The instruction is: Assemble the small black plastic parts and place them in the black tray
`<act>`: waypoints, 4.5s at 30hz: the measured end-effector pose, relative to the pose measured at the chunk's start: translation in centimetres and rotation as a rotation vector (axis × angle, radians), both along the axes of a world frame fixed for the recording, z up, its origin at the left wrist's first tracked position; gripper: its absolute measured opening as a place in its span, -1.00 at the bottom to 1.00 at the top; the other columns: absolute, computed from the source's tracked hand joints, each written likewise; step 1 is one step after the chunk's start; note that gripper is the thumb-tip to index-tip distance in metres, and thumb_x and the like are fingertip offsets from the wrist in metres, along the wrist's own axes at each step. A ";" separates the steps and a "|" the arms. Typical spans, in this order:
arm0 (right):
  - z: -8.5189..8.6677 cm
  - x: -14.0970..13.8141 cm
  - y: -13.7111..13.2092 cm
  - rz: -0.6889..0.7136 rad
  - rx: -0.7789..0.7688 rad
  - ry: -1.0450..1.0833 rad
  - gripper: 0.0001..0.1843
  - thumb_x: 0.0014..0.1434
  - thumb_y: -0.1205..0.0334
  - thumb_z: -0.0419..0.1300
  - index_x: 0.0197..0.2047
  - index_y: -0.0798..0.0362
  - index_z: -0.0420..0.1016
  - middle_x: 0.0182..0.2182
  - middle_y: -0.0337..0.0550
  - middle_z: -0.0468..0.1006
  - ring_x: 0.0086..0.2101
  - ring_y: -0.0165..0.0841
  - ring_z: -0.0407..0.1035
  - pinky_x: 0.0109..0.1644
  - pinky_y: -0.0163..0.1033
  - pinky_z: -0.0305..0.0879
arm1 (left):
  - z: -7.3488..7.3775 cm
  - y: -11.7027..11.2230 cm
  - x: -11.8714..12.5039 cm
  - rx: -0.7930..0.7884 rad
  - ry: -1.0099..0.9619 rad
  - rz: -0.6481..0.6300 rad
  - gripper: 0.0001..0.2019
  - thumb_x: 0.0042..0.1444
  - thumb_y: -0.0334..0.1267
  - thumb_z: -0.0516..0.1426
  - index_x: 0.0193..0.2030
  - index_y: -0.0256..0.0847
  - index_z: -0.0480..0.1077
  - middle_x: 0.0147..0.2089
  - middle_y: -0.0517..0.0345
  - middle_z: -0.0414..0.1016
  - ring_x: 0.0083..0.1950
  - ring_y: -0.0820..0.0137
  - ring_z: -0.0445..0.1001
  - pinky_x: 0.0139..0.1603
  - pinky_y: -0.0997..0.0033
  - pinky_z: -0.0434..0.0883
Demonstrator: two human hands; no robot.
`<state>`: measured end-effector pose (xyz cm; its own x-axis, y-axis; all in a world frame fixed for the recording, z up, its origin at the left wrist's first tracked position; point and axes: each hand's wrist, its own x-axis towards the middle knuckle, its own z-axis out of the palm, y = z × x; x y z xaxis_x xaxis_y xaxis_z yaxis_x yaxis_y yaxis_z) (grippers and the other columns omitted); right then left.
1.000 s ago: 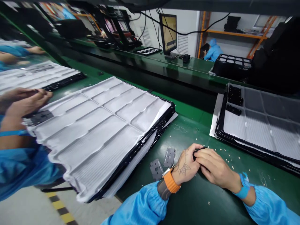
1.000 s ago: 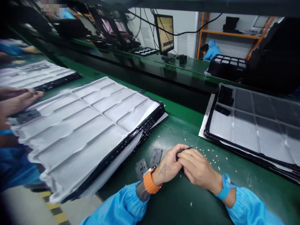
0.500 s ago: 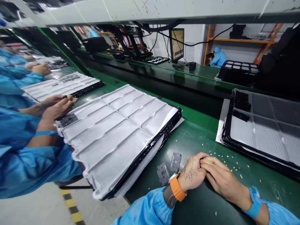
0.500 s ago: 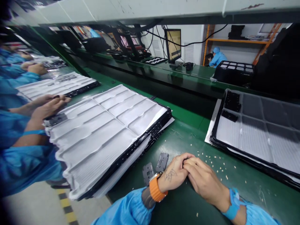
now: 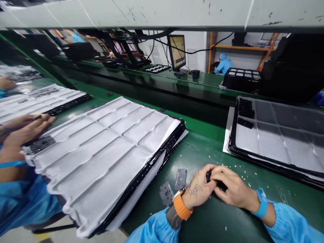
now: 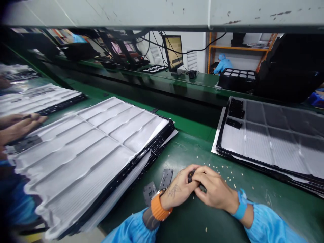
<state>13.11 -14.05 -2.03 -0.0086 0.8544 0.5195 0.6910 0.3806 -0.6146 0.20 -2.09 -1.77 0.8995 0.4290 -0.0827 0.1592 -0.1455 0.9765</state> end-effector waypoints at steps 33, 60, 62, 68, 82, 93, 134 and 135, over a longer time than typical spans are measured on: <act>-1.4 1.7 1.1 -0.294 -0.331 0.793 -0.74 0.23 0.08 0.23 -0.19 0.13 0.54 -0.41 -0.18 0.50 -0.40 -0.37 0.37 -0.32 -0.30 0.30 | 0.3 -0.4 0.0 0.058 -0.076 0.136 -0.74 0.19 -0.33 0.14 0.03 -0.20 0.40 -0.08 0.12 0.54 -0.11 0.37 0.51 -0.06 0.43 0.41; -1.7 1.0 0.7 -0.394 -0.366 0.795 -0.68 0.31 -0.02 0.13 -0.24 0.09 0.37 -0.58 -0.32 0.33 -0.61 -0.48 0.18 -0.56 -0.38 0.04 | -1.5 0.1 0.5 -0.431 -0.034 0.191 -0.71 0.27 -0.14 0.02 0.00 -0.29 0.33 -0.55 0.23 0.40 -0.58 0.52 0.26 -0.53 0.58 0.21; -1.6 0.9 0.6 -0.383 -0.370 0.769 -0.69 0.33 -0.01 0.12 -0.21 0.10 0.37 -0.56 -0.30 0.37 -0.60 -0.49 0.21 -0.56 -0.39 0.06 | -1.6 0.0 0.6 -0.457 -0.010 0.219 -0.67 0.29 -0.06 0.01 -0.04 -0.29 0.35 -0.60 0.24 0.37 -0.62 0.53 0.23 -0.59 0.60 0.16; -1.8 1.0 0.5 -0.388 -0.384 0.759 -0.70 0.34 0.00 0.11 -0.20 0.10 0.37 -0.57 -0.31 0.38 -0.61 -0.49 0.24 -0.57 -0.41 0.09 | -1.0 -0.1 0.6 -0.498 -0.074 0.207 -0.61 0.24 -0.01 0.07 -0.02 -0.33 0.36 -0.57 0.18 0.43 -0.61 0.51 0.30 -0.58 0.58 0.23; -1.8 0.5 0.4 -0.340 -0.419 0.740 -0.72 0.34 0.03 0.12 -0.27 0.09 0.34 -0.59 -0.30 0.40 -0.61 -0.48 0.26 -0.53 -0.41 0.13 | -2.0 0.2 0.6 -0.434 -0.009 0.298 -0.69 0.24 -0.07 0.05 -0.19 -0.30 0.45 -0.62 0.17 0.40 -0.66 0.53 0.25 -0.63 0.61 0.14; -1.3 1.2 0.9 -0.224 -0.437 0.801 -0.70 0.38 0.05 0.11 -0.01 0.12 0.41 -0.47 -0.19 0.53 -0.42 -0.38 0.42 -0.27 -0.29 0.32 | -1.2 -0.5 0.7 -0.206 -0.150 0.417 -0.67 0.25 -0.14 0.14 0.06 -0.25 0.23 -0.24 0.11 0.51 -0.31 0.46 0.49 -0.26 0.51 0.44; 2.2 1.1 0.2 -0.291 -0.401 0.019 -0.86 0.12 0.45 0.16 -0.26 0.05 0.40 -0.40 -0.28 0.47 -0.42 -0.44 0.33 -0.32 -0.38 0.16 | -1.0 -1.5 -1.0 0.375 0.055 0.088 -0.79 0.30 -0.08 0.00 -0.19 -0.13 0.35 -0.41 0.07 0.47 -0.42 0.28 0.47 -0.37 0.35 0.35; 2.7 1.0 0.1 -0.271 -0.394 0.029 -0.89 0.17 0.42 0.15 -0.22 0.05 0.39 -0.36 -0.25 0.48 -0.39 -0.43 0.34 -0.29 -0.37 0.20 | -0.7 -1.5 -0.9 0.304 0.055 0.090 -0.77 0.32 -0.06 -0.02 -0.16 -0.14 0.32 -0.37 0.07 0.49 -0.41 0.29 0.49 -0.35 0.34 0.38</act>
